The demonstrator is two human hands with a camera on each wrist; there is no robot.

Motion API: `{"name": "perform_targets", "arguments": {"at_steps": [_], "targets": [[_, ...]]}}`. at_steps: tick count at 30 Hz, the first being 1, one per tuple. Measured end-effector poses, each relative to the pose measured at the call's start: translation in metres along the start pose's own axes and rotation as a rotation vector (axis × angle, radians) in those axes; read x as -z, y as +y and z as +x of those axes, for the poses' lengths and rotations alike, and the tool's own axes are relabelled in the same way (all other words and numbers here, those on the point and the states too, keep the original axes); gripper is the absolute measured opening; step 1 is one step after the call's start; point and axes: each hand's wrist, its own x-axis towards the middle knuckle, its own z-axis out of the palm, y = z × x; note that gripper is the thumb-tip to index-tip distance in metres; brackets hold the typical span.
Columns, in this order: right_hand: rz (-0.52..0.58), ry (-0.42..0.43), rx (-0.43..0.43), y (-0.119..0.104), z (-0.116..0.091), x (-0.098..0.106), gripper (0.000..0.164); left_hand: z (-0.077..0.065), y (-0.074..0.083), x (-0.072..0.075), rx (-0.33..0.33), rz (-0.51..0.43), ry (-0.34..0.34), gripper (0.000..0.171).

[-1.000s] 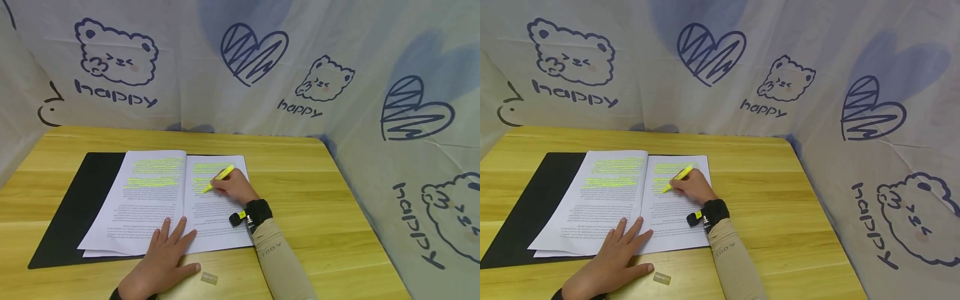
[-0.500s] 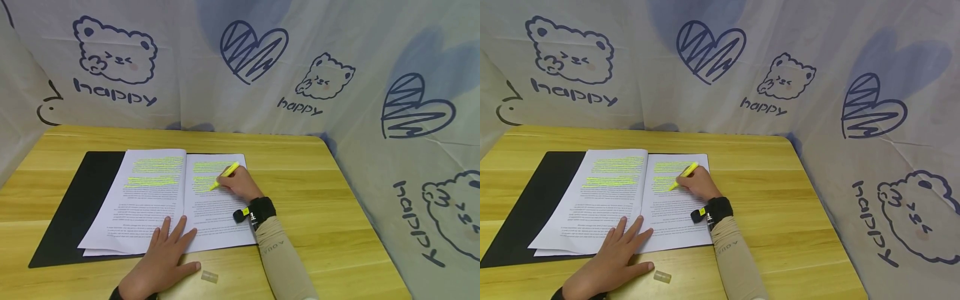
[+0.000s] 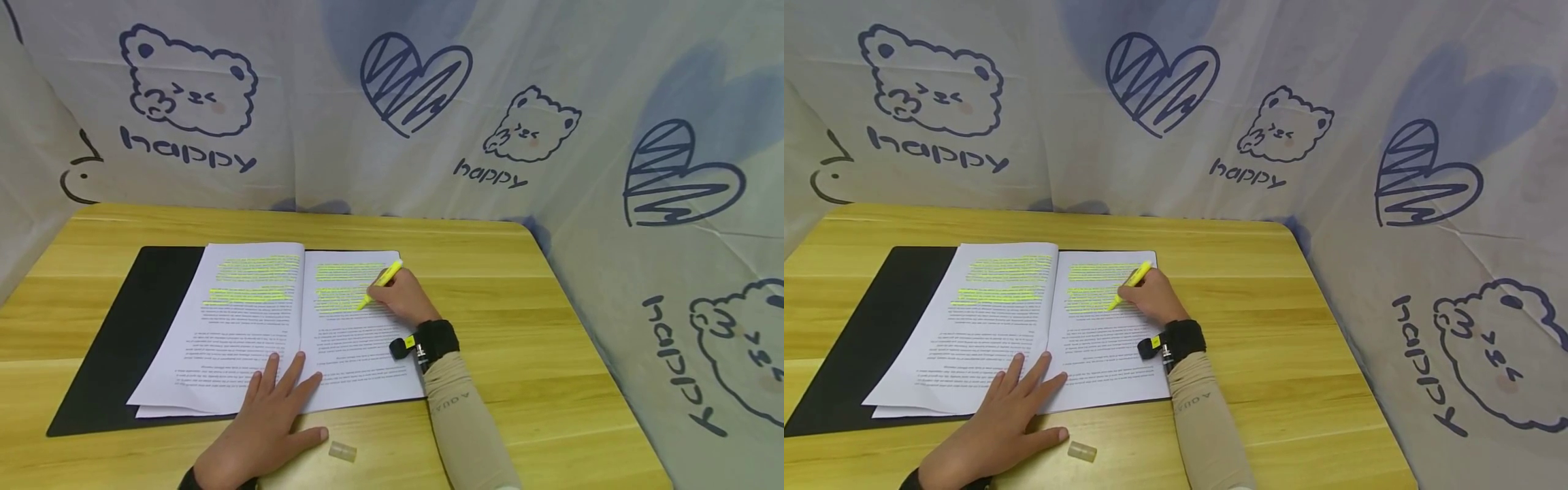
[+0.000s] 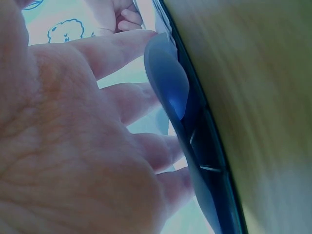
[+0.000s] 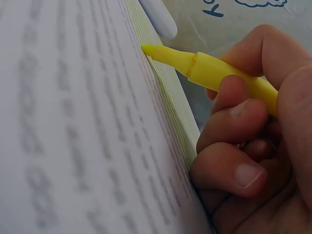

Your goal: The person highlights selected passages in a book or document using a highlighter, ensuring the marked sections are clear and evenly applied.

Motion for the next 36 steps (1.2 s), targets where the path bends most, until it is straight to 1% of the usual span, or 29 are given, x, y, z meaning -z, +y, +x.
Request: {"name": "perform_targets", "arguments": {"at_steps": [6, 13, 20, 26, 36], "targets": [[-0.019, 0.044, -0.010, 0.004, -0.001, 0.007, 0.015, 0.000, 0.001, 0.001, 0.002, 0.002, -0.008, 0.082], [0.037, 0.035, -0.038, 0.008, -0.001, 0.017, 0.014, 0.000, 0.001, 0.001, -0.013, 0.012, 0.000, 0.082], [0.024, 0.049, -0.069, 0.013, -0.003, 0.027, 0.017, -0.001, 0.002, 0.001, -0.014, 0.018, 0.002, 0.082], [0.037, 0.068, -0.086, 0.016, -0.003, 0.033, 0.015, -0.001, 0.002, 0.002, -0.016, 0.016, 0.003, 0.081], [0.018, 0.086, -0.133, 0.021, -0.004, 0.040, 0.016, 0.000, 0.001, 0.001, 0.011, 0.007, -0.009, 0.082]]}}
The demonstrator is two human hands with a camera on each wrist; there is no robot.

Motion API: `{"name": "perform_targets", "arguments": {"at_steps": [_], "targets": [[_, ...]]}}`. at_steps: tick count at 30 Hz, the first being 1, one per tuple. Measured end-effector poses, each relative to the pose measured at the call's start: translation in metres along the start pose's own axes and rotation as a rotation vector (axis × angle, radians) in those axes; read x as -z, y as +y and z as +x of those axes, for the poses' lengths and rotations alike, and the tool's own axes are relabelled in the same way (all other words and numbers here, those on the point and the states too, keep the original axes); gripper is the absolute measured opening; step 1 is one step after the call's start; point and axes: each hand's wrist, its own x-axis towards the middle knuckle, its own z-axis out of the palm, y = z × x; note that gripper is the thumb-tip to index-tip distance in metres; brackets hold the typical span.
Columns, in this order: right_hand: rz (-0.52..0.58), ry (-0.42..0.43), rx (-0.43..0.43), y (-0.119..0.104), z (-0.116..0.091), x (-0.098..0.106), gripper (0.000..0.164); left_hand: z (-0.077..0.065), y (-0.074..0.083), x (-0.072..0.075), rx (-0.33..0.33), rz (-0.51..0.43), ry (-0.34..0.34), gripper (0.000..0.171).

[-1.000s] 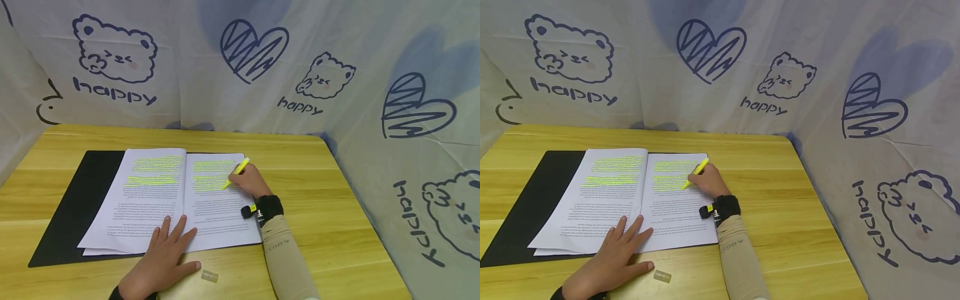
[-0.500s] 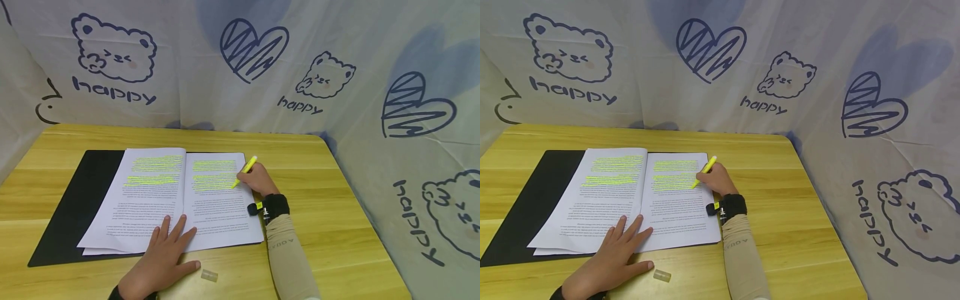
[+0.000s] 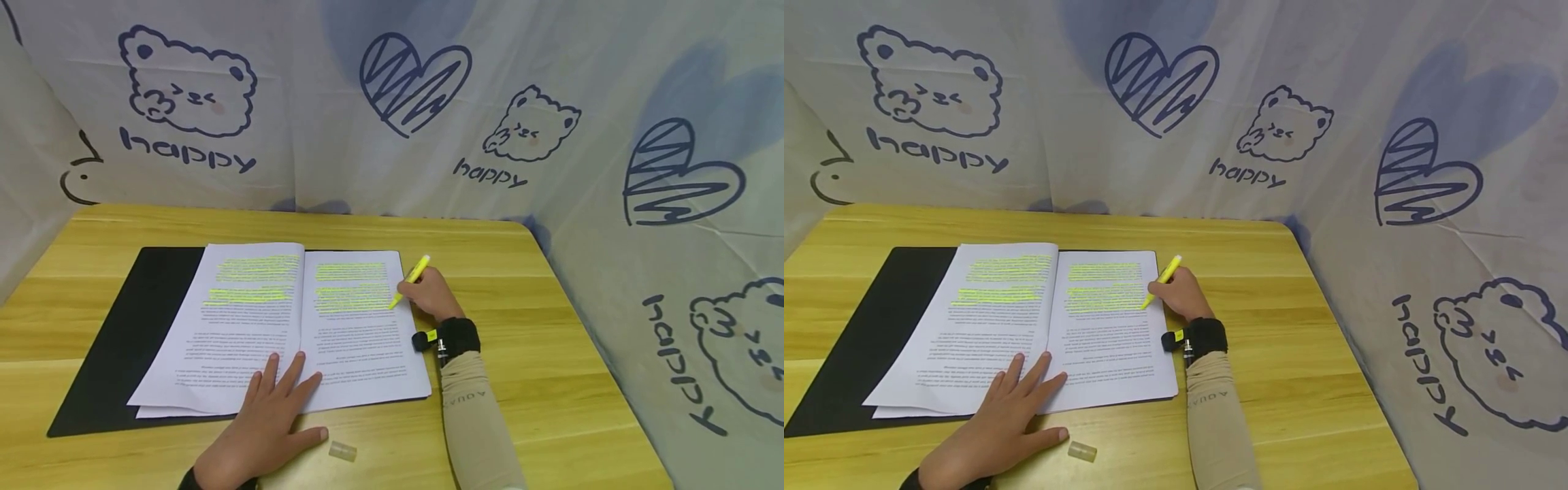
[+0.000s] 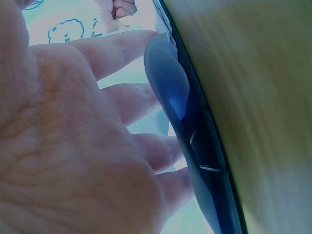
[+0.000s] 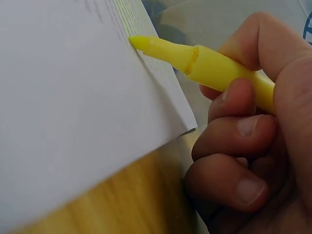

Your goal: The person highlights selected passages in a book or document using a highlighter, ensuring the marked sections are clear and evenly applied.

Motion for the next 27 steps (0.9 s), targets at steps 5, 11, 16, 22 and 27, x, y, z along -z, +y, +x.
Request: {"name": "perform_targets", "arguments": {"at_steps": [5, 11, 16, 22, 27], "targets": [[0.128, 0.010, 0.028, 0.010, 0.002, 0.001, 0.017, 0.000, 0.000, 0.000, -0.001, -0.009, 0.004, 0.082], [0.447, 0.047, 0.128, 0.020, 0.005, 0.002, 0.024, -0.001, 0.000, 0.000, -0.021, -0.003, 0.013, 0.081], [0.541, 0.036, 0.166, 0.021, 0.006, 0.001, 0.023, -0.002, -0.001, 0.001, -0.019, 0.004, 0.019, 0.080], [0.607, 0.068, 0.166, 0.022, 0.006, 0.000, 0.027, -0.004, 0.000, 0.001, -0.035, 0.005, 0.043, 0.078], [0.603, 0.113, 0.182, 0.025, -0.002, 0.000, 0.038, -0.003, 0.001, 0.000, -0.066, 0.000, 0.092, 0.074]]}}
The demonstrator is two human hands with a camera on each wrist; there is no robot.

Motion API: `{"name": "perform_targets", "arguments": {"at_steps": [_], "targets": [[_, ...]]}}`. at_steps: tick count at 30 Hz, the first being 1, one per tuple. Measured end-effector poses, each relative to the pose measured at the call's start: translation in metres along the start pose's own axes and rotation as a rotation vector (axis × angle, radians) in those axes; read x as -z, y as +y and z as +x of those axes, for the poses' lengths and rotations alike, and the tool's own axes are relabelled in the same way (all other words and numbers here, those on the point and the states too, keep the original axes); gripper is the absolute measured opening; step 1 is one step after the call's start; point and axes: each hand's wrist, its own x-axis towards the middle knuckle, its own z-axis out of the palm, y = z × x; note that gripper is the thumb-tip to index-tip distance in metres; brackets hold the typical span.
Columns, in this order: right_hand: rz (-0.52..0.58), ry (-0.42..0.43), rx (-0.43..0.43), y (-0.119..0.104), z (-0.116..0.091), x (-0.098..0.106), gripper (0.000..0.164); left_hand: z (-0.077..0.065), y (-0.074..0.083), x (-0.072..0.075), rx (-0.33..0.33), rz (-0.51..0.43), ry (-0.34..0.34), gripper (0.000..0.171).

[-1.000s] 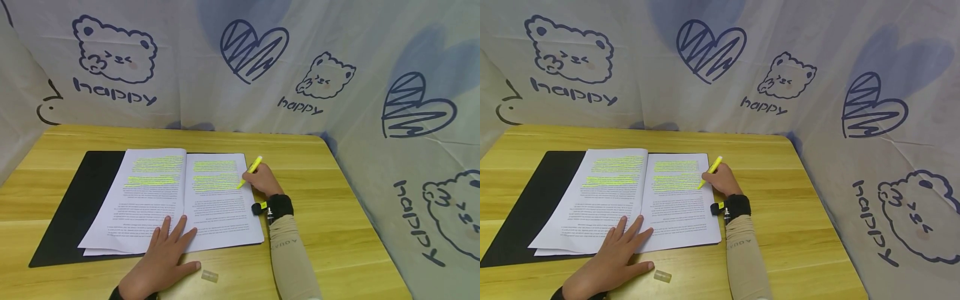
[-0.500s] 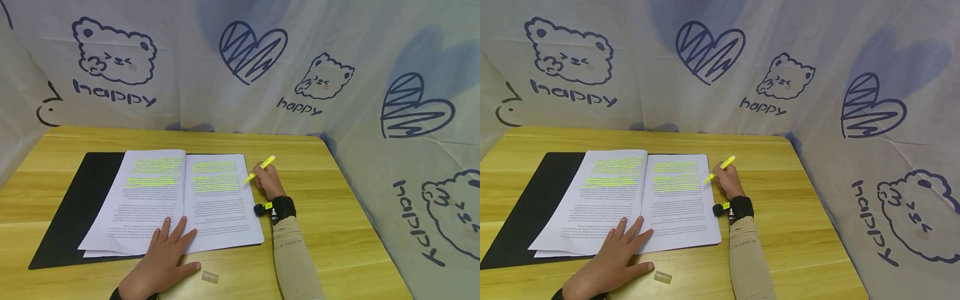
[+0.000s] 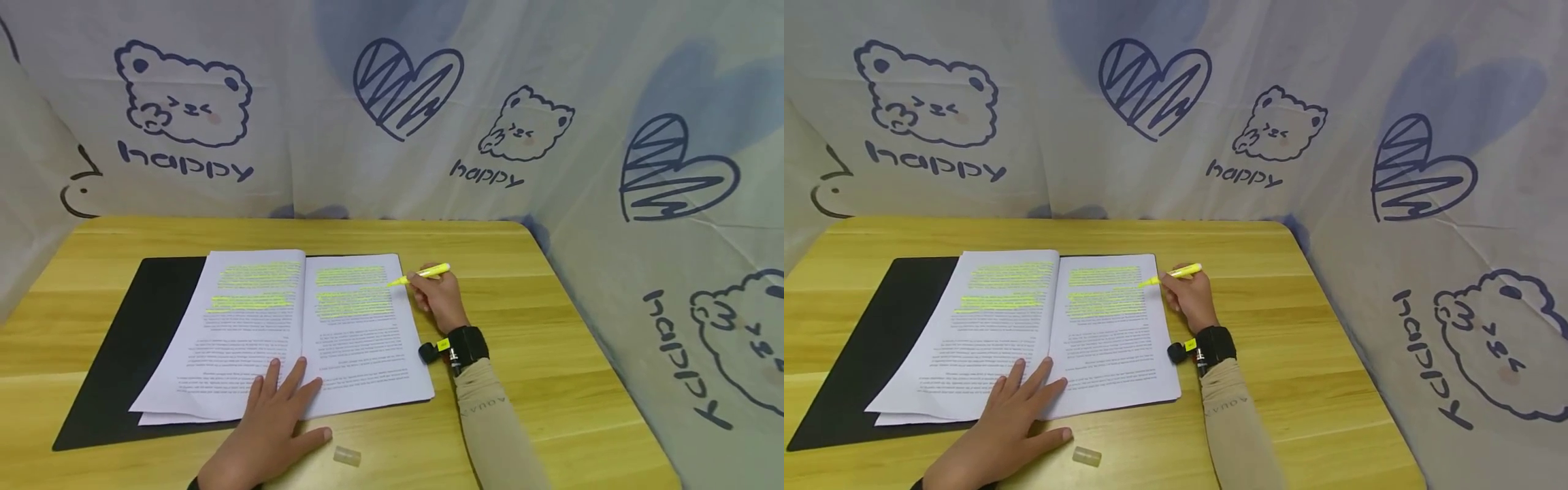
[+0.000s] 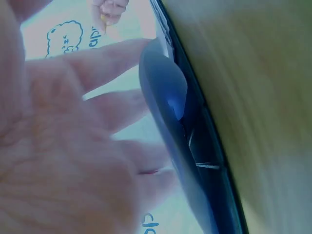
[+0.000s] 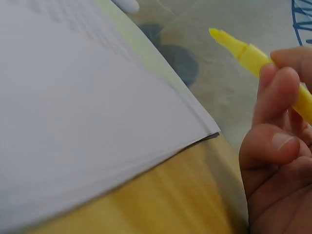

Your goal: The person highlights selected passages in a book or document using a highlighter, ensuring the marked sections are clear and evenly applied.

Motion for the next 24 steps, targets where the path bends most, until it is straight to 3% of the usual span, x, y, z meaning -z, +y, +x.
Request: {"name": "perform_targets", "arguments": {"at_steps": [4, 6, 9, 14, 19, 24], "targets": [[-0.061, -0.001, -0.004, -0.001, -0.015, 0.007, 0.027, 0.002, 0.004, 0.000, -0.090, -0.019, 0.084, 0.057], [-0.076, -0.003, -0.004, -0.002, -0.025, 0.011, 0.025, 0.004, 0.007, 0.000, -0.146, -0.016, 0.088, 0.047], [-0.049, -0.008, -0.021, -0.005, -0.043, 0.021, 0.030, 0.005, 0.012, 0.001, -0.197, -0.041, 0.002, 0.043], [-0.012, -0.013, -0.036, -0.010, -0.076, 0.037, 0.047, 0.007, 0.018, 0.001, -0.135, -0.106, -0.192, 0.048], [-0.049, -0.053, -0.028, -0.017, -0.090, 0.037, 0.054, 0.006, 0.017, 0.000, -0.152, -0.071, -0.210, 0.035], [-0.038, -0.136, -0.034, -0.024, -0.096, 0.025, 0.044, 0.006, 0.016, -0.005, -0.203, -0.054, -0.179, 0.024]]}}
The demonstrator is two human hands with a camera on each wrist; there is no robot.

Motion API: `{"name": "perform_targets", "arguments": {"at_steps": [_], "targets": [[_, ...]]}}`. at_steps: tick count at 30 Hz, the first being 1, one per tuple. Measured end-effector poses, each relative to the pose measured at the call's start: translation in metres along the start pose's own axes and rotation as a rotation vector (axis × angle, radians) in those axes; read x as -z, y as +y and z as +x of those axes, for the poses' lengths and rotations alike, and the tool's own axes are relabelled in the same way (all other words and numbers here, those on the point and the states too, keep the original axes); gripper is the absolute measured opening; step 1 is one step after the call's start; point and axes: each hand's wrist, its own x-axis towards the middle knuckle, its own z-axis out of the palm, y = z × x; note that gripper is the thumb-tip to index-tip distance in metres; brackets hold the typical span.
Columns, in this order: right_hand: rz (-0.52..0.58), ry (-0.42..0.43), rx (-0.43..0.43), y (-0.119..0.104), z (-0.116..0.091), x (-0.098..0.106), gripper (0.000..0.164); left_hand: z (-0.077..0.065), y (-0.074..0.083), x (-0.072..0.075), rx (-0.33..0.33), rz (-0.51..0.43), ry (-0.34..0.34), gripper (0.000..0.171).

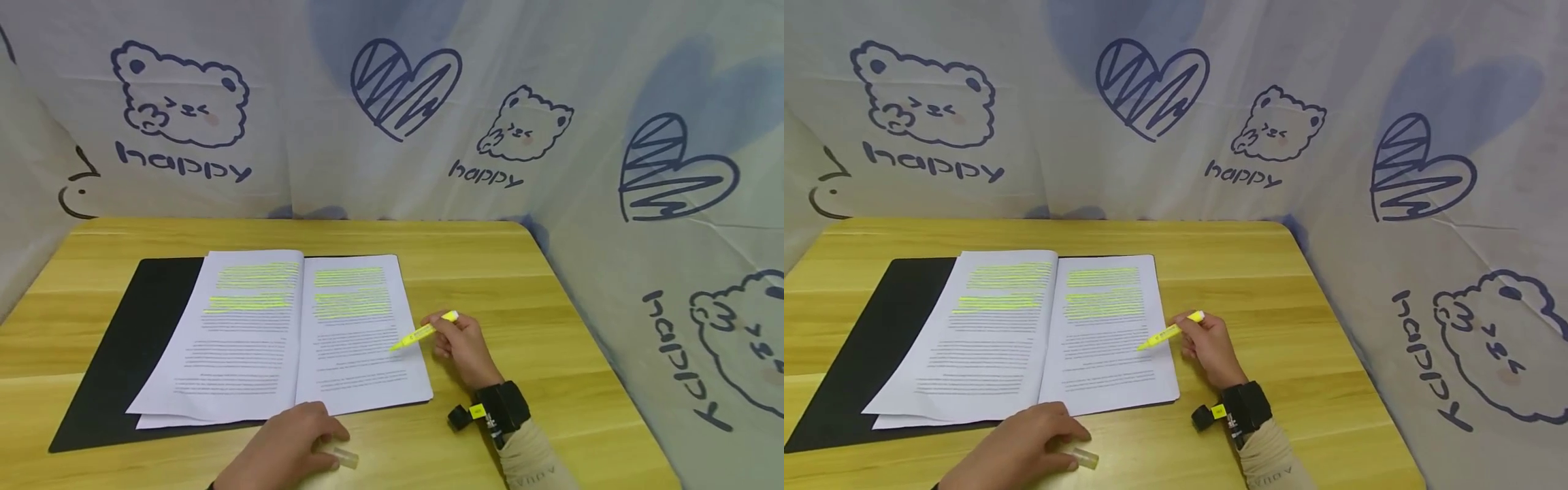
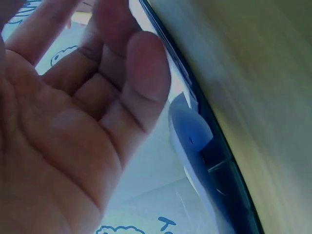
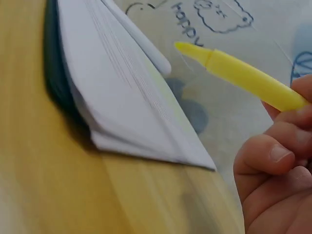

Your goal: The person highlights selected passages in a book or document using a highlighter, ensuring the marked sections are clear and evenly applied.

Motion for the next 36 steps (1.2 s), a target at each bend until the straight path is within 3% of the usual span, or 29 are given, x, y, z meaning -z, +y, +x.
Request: {"name": "perform_targets", "arguments": {"at_steps": [4, 7, 10, 14, 18, 23, 27, 31, 36], "targets": [[0.007, -0.058, -0.016, -0.003, -0.004, -0.010, 0.030, -0.001, -0.002, -0.005, -0.036, 0.015, 0.043, 0.018], [-0.016, -0.077, -0.020, -0.003, -0.006, -0.013, 0.028, -0.003, -0.004, -0.007, -0.040, 0.003, 0.063, 0.011], [-0.044, -0.086, -0.018, -0.003, -0.007, -0.012, 0.037, -0.003, -0.003, -0.006, 0.019, -0.028, 0.061, 0.005], [-0.090, -0.110, 0.006, -0.006, -0.008, -0.007, 0.043, 0.000, 0.000, -0.002, 0.091, -0.085, 0.098, 0.013], [-0.116, -0.168, 0.029, -0.014, -0.011, 0.000, 0.035, 0.000, 0.002, 0.001, 0.055, -0.234, 0.204, 0.011], [-0.064, -0.319, 0.027, -0.024, -0.017, 0.005, 0.019, -0.002, 0.008, 0.000, 0.010, -0.446, 0.364, 0.010], [-0.013, -0.415, 0.003, -0.028, -0.019, 0.004, 0.009, -0.002, 0.013, 0.002, 0.053, -0.585, 0.486, 0.012], [-0.007, -0.453, -0.001, -0.029, -0.018, 0.004, 0.012, -0.002, 0.015, 0.005, 0.095, -0.679, 0.589, 0.013], [-0.010, -0.474, -0.017, -0.029, -0.018, 0.004, 0.018, -0.002, 0.017, 0.009, 0.129, -0.779, 0.626, 0.015]]}}
